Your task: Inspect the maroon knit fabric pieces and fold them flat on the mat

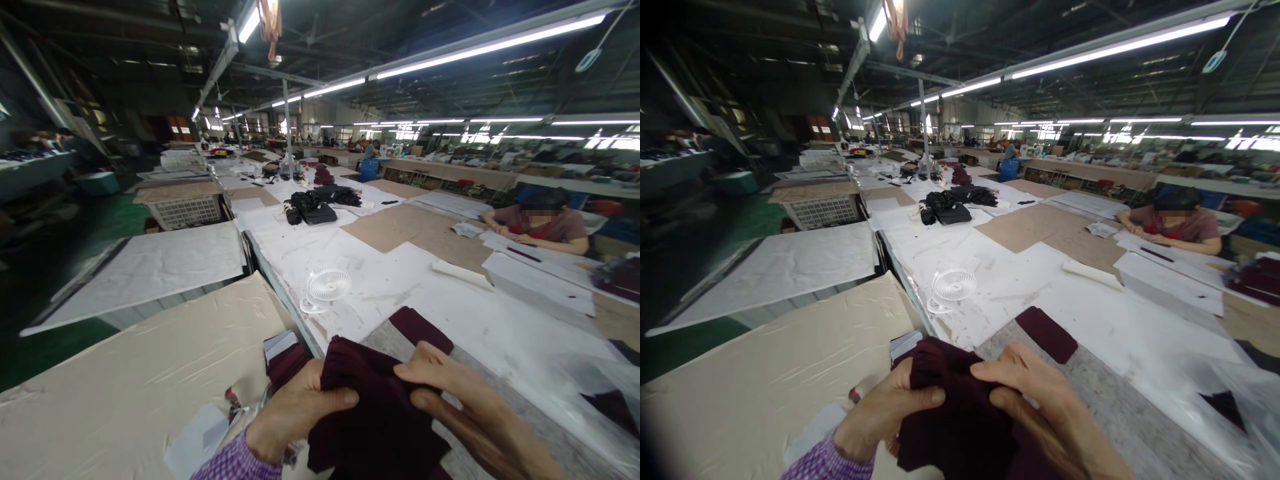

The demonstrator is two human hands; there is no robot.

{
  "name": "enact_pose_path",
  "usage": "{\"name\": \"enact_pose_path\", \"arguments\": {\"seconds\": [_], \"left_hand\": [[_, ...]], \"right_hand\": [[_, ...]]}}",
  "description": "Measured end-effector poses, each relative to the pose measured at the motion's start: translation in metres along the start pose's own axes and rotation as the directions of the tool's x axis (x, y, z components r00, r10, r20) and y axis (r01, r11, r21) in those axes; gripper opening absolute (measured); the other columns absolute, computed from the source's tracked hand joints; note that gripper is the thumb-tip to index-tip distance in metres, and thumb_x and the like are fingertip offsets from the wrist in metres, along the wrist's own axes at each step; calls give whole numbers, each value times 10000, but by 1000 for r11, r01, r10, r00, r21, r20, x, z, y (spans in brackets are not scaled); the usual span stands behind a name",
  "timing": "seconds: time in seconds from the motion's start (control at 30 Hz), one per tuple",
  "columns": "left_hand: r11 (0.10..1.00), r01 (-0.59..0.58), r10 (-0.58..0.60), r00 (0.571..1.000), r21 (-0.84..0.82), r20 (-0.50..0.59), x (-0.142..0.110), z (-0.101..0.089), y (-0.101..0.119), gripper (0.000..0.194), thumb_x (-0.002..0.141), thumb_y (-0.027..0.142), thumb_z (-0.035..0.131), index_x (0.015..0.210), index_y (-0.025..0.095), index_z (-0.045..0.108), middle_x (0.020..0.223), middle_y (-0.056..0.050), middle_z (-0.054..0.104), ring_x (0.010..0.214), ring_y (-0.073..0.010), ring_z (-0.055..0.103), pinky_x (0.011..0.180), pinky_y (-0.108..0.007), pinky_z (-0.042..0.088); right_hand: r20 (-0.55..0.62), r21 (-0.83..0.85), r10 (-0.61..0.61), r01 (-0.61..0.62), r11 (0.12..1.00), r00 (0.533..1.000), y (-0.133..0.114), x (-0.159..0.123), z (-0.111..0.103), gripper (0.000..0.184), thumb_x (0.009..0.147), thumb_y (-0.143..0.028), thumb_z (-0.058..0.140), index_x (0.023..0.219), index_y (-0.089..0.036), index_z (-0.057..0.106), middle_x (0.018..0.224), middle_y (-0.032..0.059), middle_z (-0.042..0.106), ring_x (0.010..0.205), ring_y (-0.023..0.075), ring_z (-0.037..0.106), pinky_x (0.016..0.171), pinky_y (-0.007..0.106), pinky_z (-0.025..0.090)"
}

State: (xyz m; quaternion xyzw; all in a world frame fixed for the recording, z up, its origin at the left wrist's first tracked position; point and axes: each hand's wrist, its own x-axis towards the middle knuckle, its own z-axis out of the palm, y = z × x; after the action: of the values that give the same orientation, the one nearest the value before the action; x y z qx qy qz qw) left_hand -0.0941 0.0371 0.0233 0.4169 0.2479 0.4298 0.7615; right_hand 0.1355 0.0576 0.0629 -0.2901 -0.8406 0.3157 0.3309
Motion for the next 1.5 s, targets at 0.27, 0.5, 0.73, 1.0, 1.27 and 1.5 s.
{"name": "enact_pose_path", "arguments": {"seconds": [0.27, 0.5, 0.73, 1.0, 1.27, 1.5], "left_hand": [[980, 77, -76, 997, 185, -9, -4, -1, 10, 313, 768, 265, 676, 1071, 186, 689, 951, -42, 739, 887, -176, 647, 878, -295, 456], [961, 116, -112, 993, 250, -30, -4, 0, 12, 313, 765, 305, 672, 1061, 202, 694, 892, -22, 737, 824, -170, 644, 816, -285, 468], [980, 85, -85, 996, 178, -12, -3, -1, 8, 299, 770, 247, 668, 1062, 187, 691, 893, -30, 735, 857, -161, 635, 839, -280, 456], [978, 121, -121, 993, 168, -7, -2, 0, 12, 235, 738, 224, 689, 968, 181, 716, 827, -1, 724, 794, -132, 626, 818, -254, 459], [980, 115, -110, 993, 160, -38, -4, -4, 9, 301, 738, 276, 695, 1021, 173, 704, 881, -36, 730, 814, -166, 641, 825, -285, 459], [983, 72, -48, 989, 170, -142, 1, -7, 4, 320, 769, 320, 667, 1052, 172, 690, 852, -40, 723, 794, -174, 636, 832, -319, 461]], "right_hand": [[195, -135, 287, -264, 955, 938, -6, -6, -11, 286, 872, -362, 563, 1151, -413, 602, 1068, 8, 670, 1019, 230, 599, 843, 346, 487], [76, 108, 267, -274, 956, 961, -8, 8, 1, 316, 829, -457, 597, 626, -216, 586, 658, -26, 511, 608, 123, 511, 562, 241, 396], [-31, 159, 290, -282, 946, 956, -1, 4, 6, 94, 806, -343, 657, 800, -266, 604, 798, -23, 601, 703, 141, 571, 615, 240, 449], [222, 14, 132, -139, 990, 966, -5, 6, -4, 309, 926, -195, 467, 1146, -374, 588, 818, -8, 510, 738, 129, 537, 631, 242, 432], [137, 30, 186, -192, 981, 973, -9, 9, -6, 200, 885, -336, 540, 724, -238, 610, 910, 24, 539, 802, 157, 554, 709, 282, 471], [-280, -385, -27, -86, 919, 960, 7, 5, 9, 71, 794, -209, 648, 735, -249, 646, 1113, 70, 541, 1027, 251, 511, 852, 398, 435]]}}
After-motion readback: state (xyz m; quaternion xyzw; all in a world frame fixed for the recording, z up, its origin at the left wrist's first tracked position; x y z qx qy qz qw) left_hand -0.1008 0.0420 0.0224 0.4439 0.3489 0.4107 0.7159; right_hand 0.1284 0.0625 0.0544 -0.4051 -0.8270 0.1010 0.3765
